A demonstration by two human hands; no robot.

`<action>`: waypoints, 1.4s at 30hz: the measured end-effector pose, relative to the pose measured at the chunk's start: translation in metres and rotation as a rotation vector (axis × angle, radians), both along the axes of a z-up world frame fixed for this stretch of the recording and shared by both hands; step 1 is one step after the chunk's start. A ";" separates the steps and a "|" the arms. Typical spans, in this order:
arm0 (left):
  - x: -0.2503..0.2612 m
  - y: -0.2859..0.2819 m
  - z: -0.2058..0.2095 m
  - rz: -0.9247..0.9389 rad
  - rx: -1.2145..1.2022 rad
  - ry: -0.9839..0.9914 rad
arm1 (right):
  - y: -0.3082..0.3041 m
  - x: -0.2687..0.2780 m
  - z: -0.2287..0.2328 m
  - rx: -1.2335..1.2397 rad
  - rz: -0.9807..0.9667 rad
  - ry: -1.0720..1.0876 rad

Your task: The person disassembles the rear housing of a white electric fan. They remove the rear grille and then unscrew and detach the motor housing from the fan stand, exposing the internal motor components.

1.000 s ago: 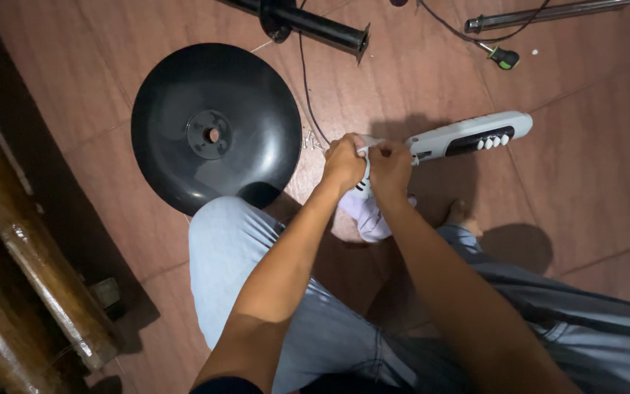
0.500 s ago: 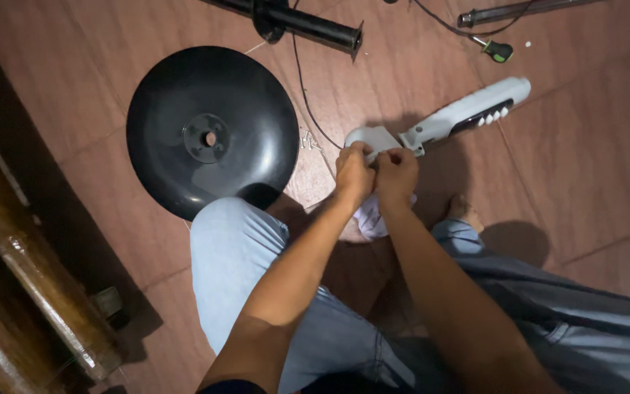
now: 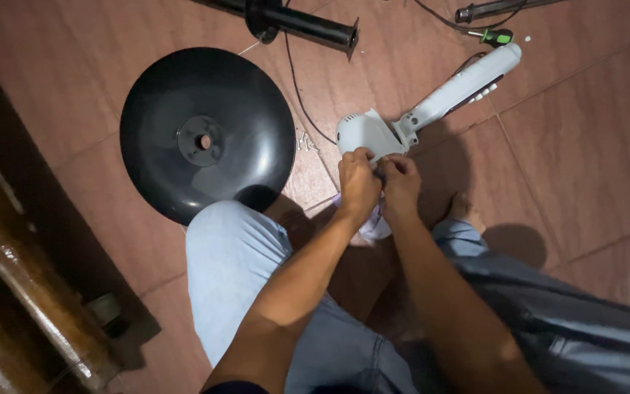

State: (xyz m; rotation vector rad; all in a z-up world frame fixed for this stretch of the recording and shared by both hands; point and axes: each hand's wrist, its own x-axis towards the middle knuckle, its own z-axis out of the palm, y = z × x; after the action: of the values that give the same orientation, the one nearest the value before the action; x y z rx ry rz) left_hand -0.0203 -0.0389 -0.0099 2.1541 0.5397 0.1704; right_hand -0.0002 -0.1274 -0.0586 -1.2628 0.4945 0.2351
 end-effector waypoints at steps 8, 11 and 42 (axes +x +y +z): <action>0.016 0.001 -0.020 -0.021 0.084 -0.090 | 0.001 0.016 -0.014 -0.014 0.009 0.066; 0.020 -0.001 -0.023 -0.020 0.100 -0.070 | -0.003 0.020 -0.021 0.040 0.007 0.058; 0.031 -0.008 -0.025 -0.055 0.119 -0.048 | -0.008 0.011 -0.034 0.004 -0.022 -0.107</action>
State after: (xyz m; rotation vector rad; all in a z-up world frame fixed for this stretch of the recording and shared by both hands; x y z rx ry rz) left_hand 0.0111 -0.0468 -0.0353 2.2718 0.4521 0.2277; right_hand 0.0113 -0.1352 -0.0929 -1.2587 0.4157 0.1488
